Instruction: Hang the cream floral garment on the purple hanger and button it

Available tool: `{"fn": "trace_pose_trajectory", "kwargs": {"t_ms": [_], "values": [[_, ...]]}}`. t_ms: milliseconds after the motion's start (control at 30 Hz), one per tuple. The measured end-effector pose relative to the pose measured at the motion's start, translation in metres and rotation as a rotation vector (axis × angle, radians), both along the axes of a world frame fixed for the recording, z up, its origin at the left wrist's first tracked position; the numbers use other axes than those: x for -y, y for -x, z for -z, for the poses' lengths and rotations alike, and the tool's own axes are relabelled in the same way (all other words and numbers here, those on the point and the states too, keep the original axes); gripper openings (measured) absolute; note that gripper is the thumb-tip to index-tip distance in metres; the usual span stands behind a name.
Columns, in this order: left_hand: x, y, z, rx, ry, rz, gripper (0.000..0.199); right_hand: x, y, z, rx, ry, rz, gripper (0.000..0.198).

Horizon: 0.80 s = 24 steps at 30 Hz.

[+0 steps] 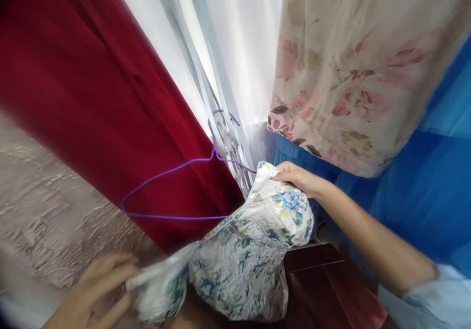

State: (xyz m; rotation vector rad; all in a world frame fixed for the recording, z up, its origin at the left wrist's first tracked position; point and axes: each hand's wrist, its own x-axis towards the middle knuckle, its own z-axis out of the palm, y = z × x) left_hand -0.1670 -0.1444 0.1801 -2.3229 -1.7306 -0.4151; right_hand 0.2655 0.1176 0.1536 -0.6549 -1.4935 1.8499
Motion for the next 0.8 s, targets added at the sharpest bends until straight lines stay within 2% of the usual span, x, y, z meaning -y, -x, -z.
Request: {"fn": "trace_pose_trajectory", "kwargs": {"t_ms": [67, 167, 267, 367, 467, 533, 600, 667, 800], "values": [[-0.013, 0.009, -0.013, -0.059, -0.002, -0.078, 0.019, 0.003, -0.014, -0.013, 0.053, 0.018, -0.017, 0.032], [-0.041, 0.009, -0.038, -0.045, 0.007, -0.173, 0.028, 0.008, -0.028, -0.032, 0.112, 0.033, -0.006, 0.031], [-0.070, -0.009, -0.062, 0.067, -0.080, -0.217, 0.034, 0.012, -0.034, -0.044, 0.155, 0.054, 0.009, 0.028], [-0.098, -0.034, -0.073, 0.201, -0.226, -0.200, 0.033, 0.011, -0.037, -0.047, 0.153, 0.050, 0.011, 0.025], [-0.122, -0.055, -0.072, 0.307, -0.305, -0.188, 0.031, 0.009, -0.035, -0.045, 0.131, 0.088, 0.023, 0.019], [-0.132, -0.066, -0.067, 0.470, -0.304, -0.178, 0.040, 0.009, -0.033, -0.041, 0.124, 0.119, 0.024, 0.016], [-0.135, -0.075, -0.062, 0.707, -0.230, -0.145, 0.046, 0.013, -0.031, -0.038, 0.101, 0.134, 0.021, 0.019], [-0.133, -0.082, -0.057, 0.862, -0.143, -0.121, 0.042, 0.019, -0.031, -0.037, 0.054, 0.135, 0.025, 0.023], [-0.126, -0.092, -0.055, 0.781, -0.108, -0.109, 0.034, 0.027, -0.031, -0.056, -0.003, 0.128, 0.045, 0.020]]}}
